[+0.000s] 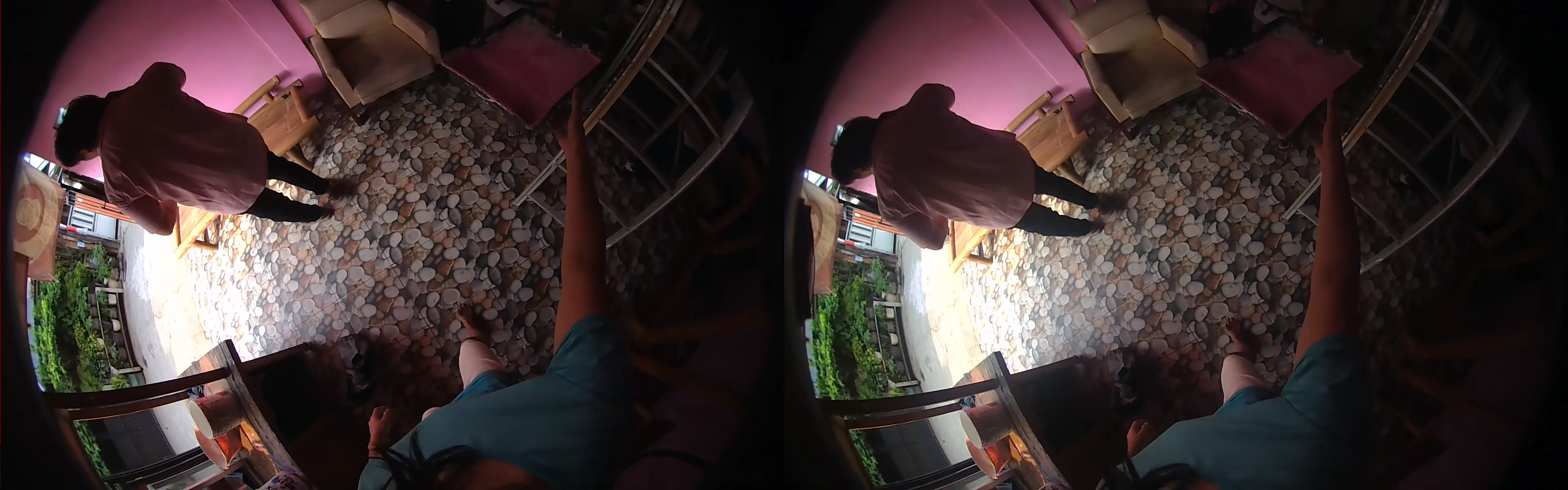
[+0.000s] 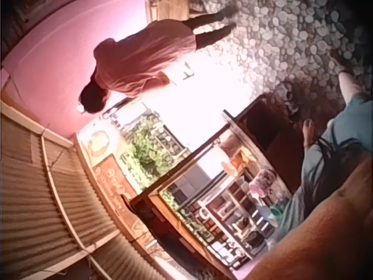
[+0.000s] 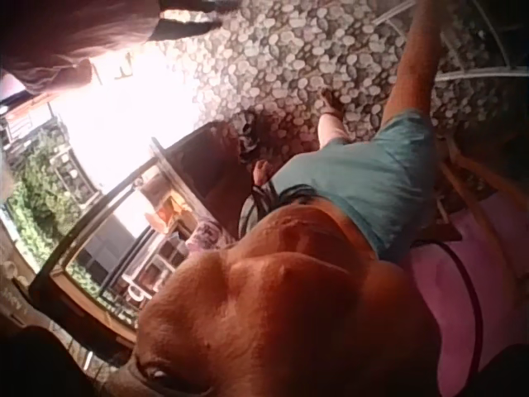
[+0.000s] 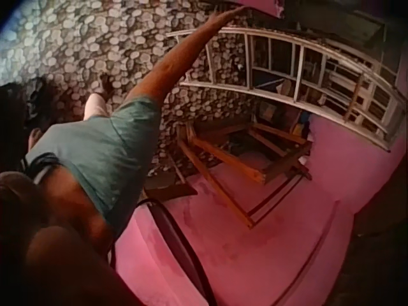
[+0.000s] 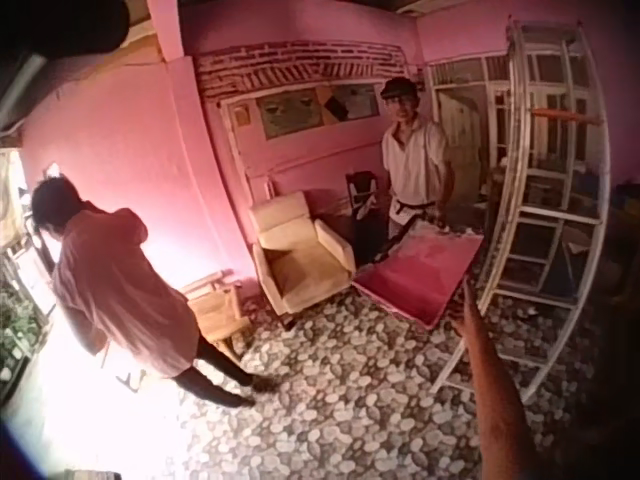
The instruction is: The person picks up a paint tray and a brush, pours pink paint into the tray from a bucket, and then fills a plastic bag with pink paint, tying it off at the end.
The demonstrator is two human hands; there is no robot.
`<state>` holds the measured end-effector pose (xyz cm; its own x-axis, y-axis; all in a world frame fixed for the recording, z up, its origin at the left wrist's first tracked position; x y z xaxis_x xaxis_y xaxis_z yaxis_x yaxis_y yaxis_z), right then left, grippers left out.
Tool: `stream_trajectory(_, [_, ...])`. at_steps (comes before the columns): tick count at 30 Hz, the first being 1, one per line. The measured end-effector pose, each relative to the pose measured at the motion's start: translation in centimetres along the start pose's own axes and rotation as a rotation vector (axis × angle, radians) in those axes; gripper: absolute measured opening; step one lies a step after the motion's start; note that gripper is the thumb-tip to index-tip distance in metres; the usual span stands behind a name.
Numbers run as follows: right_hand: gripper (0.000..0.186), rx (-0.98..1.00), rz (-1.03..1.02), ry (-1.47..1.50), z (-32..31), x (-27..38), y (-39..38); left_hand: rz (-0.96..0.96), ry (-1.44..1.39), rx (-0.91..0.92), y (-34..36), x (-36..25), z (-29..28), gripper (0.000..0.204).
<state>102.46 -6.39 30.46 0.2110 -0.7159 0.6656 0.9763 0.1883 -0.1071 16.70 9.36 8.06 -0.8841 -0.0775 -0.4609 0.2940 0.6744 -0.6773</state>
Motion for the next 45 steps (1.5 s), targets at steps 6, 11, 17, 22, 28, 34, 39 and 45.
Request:
stream_trajectory(6, [0.077,0.113,0.047,-0.09,1.0,-2.3,-5.3,0.251,-0.099,0.054,4.3,-10.9,-1.5,0.026])
stream_trajectory(11, [0.085,0.044,0.172,-0.088,1.1,-4.5,-16.1,0.419,-0.285,0.17,8.4,-31.4,-7.7,0.043])
stream_trajectory(17, [0.085,0.158,0.304,-0.131,0.2,-4.9,-27.4,0.623,-0.439,0.511,7.2,-43.8,-13.9,0.086])
stream_trajectory(22, [0.081,0.506,0.459,-0.364,2.6,-7.3,-36.2,0.708,-0.182,0.715,4.1,-34.8,-16.8,0.084])
stream_trajectory(28, [0.099,1.005,0.79,-0.593,7.6,-17.0,-47.3,0.34,-0.561,0.356,-4.8,-14.3,-18.6,0.064])
stream_trajectory(34, [0.078,1.284,1.176,-0.564,12.5,-28.9,-60.0,0.262,-0.773,-0.17,-18.6,9.3,-19.9,0.059])
stream_trajectory(39, [0.083,1.262,1.554,-0.485,12.6,-31.7,-70.7,-0.189,-1.03,-0.617,-32.3,29.1,-10.6,0.085])
stream_trajectory(45, [0.077,1.015,1.582,-0.55,16.1,-38.2,-73.8,-0.278,-1.921,-1.202,-45.4,31.6,4.1,0.052])
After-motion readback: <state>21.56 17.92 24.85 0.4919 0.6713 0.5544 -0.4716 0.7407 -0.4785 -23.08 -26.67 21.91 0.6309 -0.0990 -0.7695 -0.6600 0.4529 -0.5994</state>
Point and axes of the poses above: each hand's wrist, its own y-axis towards the middle knuckle, its own z-axis out of the palm, x = y × z, the point moved 2 cm from there along y, towards the middle knuckle, and after that the axes turned 15 degrees about y, right-handed, at the moved point
